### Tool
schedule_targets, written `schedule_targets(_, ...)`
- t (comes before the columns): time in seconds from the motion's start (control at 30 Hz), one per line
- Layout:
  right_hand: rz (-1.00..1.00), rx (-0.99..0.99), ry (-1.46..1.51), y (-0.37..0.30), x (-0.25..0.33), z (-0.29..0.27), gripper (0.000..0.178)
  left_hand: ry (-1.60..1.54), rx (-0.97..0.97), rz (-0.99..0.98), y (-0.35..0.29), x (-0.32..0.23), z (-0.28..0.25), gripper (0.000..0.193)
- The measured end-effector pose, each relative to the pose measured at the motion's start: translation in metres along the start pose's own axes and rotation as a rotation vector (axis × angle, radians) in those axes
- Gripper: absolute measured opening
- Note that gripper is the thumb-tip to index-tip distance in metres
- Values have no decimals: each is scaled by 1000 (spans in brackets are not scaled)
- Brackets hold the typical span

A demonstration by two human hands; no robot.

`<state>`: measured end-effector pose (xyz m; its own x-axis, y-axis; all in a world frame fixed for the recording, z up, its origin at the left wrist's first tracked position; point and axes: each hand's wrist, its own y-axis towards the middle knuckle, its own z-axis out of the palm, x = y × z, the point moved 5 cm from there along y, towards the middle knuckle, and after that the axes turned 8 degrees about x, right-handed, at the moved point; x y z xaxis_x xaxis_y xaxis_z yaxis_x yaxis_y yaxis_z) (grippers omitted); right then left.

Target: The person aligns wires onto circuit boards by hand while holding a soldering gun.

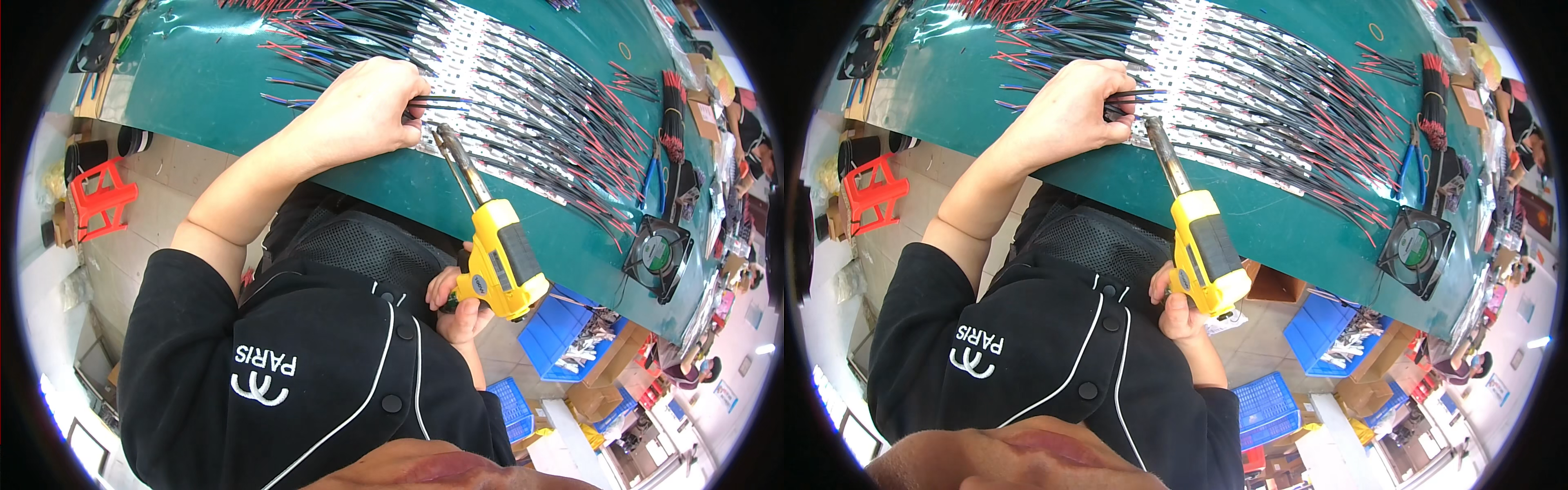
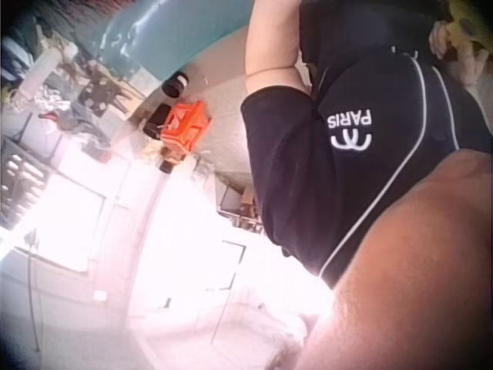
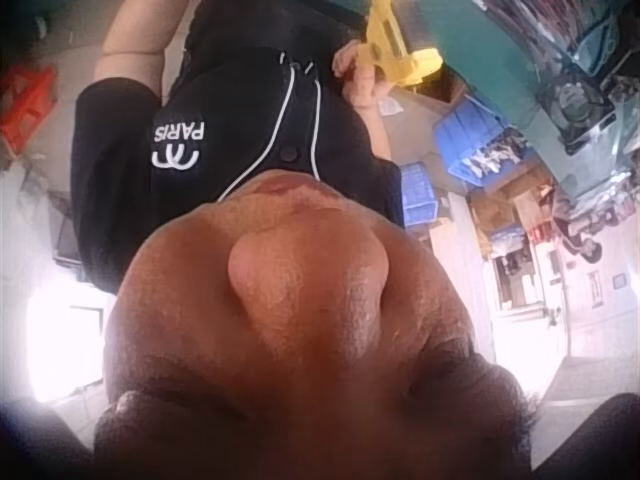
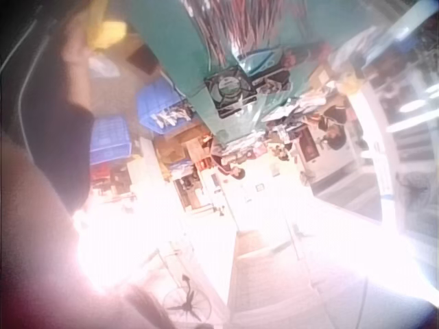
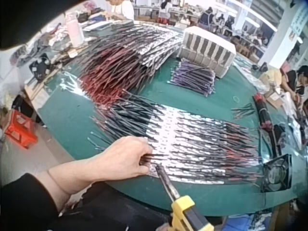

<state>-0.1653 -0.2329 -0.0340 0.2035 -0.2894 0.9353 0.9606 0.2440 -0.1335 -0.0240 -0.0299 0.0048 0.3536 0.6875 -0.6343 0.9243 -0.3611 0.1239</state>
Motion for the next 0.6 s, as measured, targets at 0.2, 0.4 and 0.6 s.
schedule_targets(0.2,-39,32,19,-3,5,-2,81,2,0,0,-1,1,-1,16)
schedule_targets(0.4,-64,26,56,-5,2,-2,65,-35,5,-5,0,1,-2,23)
schedule_targets(0.6,-44,18,53,-5,2,-1,59,-96,13,30,-1,8,-1,27)
